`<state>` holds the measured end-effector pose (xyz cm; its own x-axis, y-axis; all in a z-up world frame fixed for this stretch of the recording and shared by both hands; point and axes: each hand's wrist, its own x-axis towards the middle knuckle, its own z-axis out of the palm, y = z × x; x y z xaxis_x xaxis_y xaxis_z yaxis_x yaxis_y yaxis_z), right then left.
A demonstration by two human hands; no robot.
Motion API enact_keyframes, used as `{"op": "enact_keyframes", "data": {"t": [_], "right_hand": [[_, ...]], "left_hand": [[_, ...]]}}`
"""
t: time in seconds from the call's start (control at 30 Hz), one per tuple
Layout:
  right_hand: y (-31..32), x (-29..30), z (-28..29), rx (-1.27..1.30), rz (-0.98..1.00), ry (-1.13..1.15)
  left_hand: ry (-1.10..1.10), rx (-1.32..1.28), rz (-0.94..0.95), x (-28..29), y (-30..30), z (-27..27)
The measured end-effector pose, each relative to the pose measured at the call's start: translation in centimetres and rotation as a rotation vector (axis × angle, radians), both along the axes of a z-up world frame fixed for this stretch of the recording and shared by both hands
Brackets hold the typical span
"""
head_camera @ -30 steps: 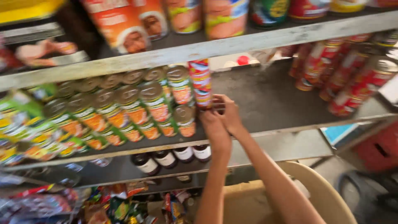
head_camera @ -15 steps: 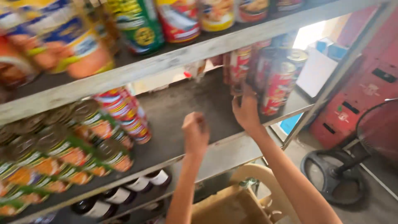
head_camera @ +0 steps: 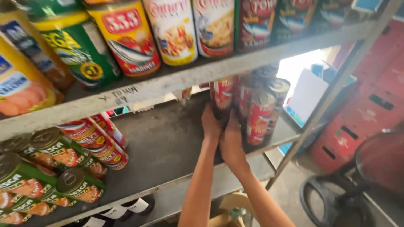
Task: Organizing and stacking various canned goods on metal shelves in a grocery store aisle.
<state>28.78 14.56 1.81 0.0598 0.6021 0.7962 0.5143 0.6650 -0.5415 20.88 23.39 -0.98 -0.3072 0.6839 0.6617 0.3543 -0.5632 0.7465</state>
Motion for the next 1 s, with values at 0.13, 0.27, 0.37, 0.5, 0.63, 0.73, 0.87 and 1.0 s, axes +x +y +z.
{"op": "enact_keyframes", "data": {"t": [0.13,0.27,0.37,0.5,0.63,0.73,0.87,1.0], "right_hand": [[-0.4,0.0,0.7,-0.128,0.063,0.061],[0.7,1.1,-1.9,-0.128,0.016,0.015],[2.0,1.6,-3.1,-0.134,0.086,-0.049],[1.3,1.3,-2.2,-0.402,0.466,0.007],[-1.0,-1.7,-1.5,-0.6,0.596,-0.087],[-4.6,-5.3,-0.4,-0.508,0.672,-0.118],[-7.9,-11.3,-0.5,-0.462,0.535,-0.157],[-10.2,-16.6,-1.1,-0.42,0.579,-0.101]], "left_hand": [[0.038,-0.063,-0.034,-0.3,-0.2,0.2],[0.129,-0.069,-0.09,-1.8,-0.6,-1.5],[0.17,-0.175,-0.171,-4.4,-2.4,-1.7],[0.246,-0.284,-0.191,-8.8,-7.6,0.1],[0.203,-0.303,-0.312,-13.8,-13.9,1.1],[0.194,-0.295,-0.336,-16.5,-18.6,1.6],[0.245,-0.145,-0.03,-19.4,-25.1,1.3],[0.362,-0.194,0.496,-22.9,-30.5,0.8]]}}
